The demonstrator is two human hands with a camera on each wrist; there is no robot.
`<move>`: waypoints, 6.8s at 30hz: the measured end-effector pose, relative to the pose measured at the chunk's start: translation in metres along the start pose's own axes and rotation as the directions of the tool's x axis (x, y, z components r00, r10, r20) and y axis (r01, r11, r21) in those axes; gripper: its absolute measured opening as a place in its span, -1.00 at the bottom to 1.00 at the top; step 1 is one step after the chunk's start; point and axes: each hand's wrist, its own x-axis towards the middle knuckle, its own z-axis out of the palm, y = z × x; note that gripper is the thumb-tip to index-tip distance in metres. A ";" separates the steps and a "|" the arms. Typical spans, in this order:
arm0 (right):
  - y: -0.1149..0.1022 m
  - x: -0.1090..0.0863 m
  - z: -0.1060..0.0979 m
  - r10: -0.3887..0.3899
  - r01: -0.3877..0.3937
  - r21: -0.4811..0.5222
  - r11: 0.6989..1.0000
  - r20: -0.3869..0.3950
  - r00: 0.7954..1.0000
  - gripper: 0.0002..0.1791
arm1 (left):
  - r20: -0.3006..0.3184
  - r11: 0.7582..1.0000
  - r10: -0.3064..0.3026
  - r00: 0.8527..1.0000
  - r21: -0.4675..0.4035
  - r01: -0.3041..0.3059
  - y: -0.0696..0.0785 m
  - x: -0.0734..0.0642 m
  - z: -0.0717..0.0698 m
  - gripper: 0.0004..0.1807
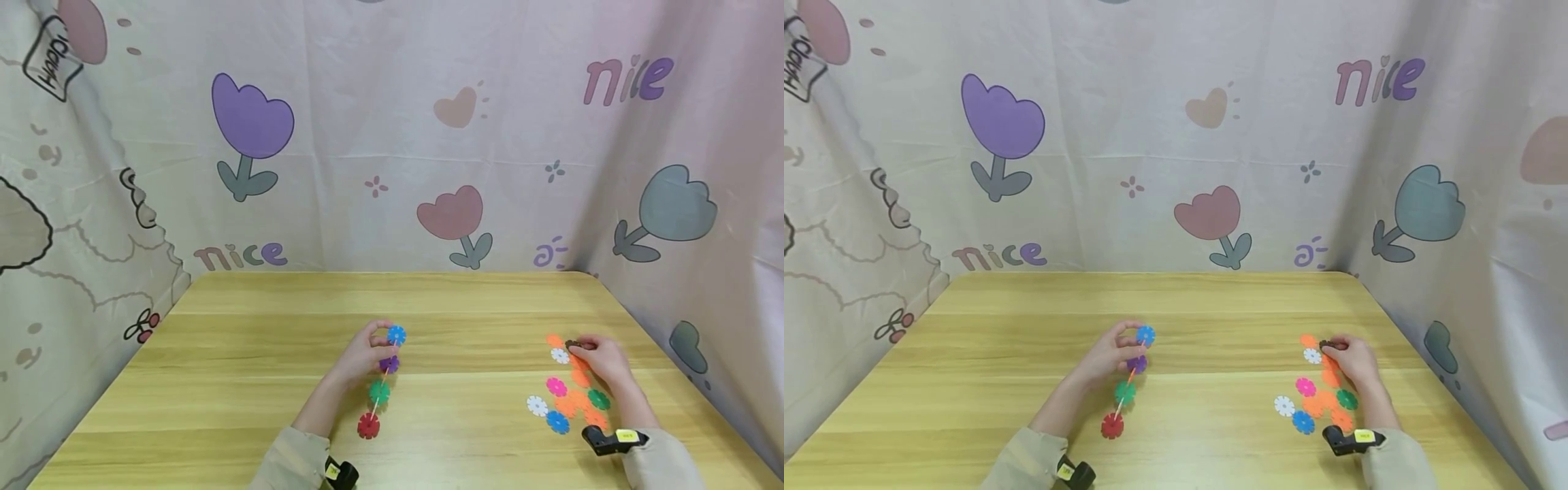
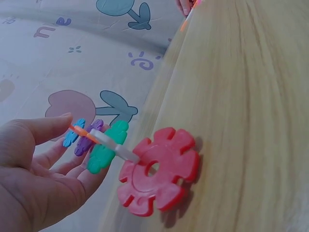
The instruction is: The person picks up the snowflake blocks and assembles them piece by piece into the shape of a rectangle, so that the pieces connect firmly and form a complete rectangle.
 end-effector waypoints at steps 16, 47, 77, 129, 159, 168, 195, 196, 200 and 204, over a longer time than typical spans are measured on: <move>-0.005 -0.001 0.000 0.058 -0.057 0.064 0.996 -0.016 0.998 -0.64 | -0.020 0.999 -0.023 1.000 -0.029 0.022 0.002 -0.001 0.001 -0.55; -0.121 -0.009 0.055 -0.226 0.158 0.430 0.889 0.110 0.968 -0.72 | -0.031 1.000 -0.019 0.999 -0.011 0.019 -0.002 0.001 0.001 -0.57; -0.172 -0.019 0.110 -0.331 0.188 0.501 0.844 0.213 0.919 -0.81 | -0.014 0.998 -0.004 1.000 0.062 0.005 -0.001 0.001 0.003 -0.42; -0.211 -0.031 0.146 -0.416 0.186 0.737 0.650 0.141 0.898 -0.83 | 0.027 0.998 0.017 0.999 0.060 -0.019 -0.001 0.003 0.001 -0.50; -0.231 -0.049 0.125 -0.401 0.121 0.742 0.659 0.211 0.891 -0.82 | 0.118 0.998 -0.056 0.991 0.005 0.056 -0.002 0.000 0.000 -0.26; -0.230 -0.048 0.128 -0.409 0.116 0.749 0.653 0.218 0.886 -0.82 | 0.140 0.999 -0.036 0.990 0.016 0.035 -0.003 0.001 0.000 -0.23; -0.212 -0.038 0.142 -0.418 0.124 0.752 0.647 0.214 0.883 -0.73 | 0.142 1.000 -0.027 0.989 0.002 0.027 -0.003 0.002 0.002 -0.35; -0.211 -0.038 0.141 -0.413 0.123 0.750 0.650 0.214 0.885 -0.72 | 0.144 1.000 -0.022 0.989 -0.004 0.023 -0.004 0.002 0.002 -0.35; -0.205 -0.038 0.137 -0.387 0.121 0.728 0.674 0.209 0.898 -0.69 | 0.154 0.999 -0.011 0.988 -0.042 0.017 -0.005 0.002 0.001 -0.34; -0.194 -0.037 0.132 -0.364 0.129 0.695 0.708 0.202 0.909 -0.67 | 0.156 0.999 -0.004 0.988 -0.048 0.012 -0.006 0.003 0.000 -0.32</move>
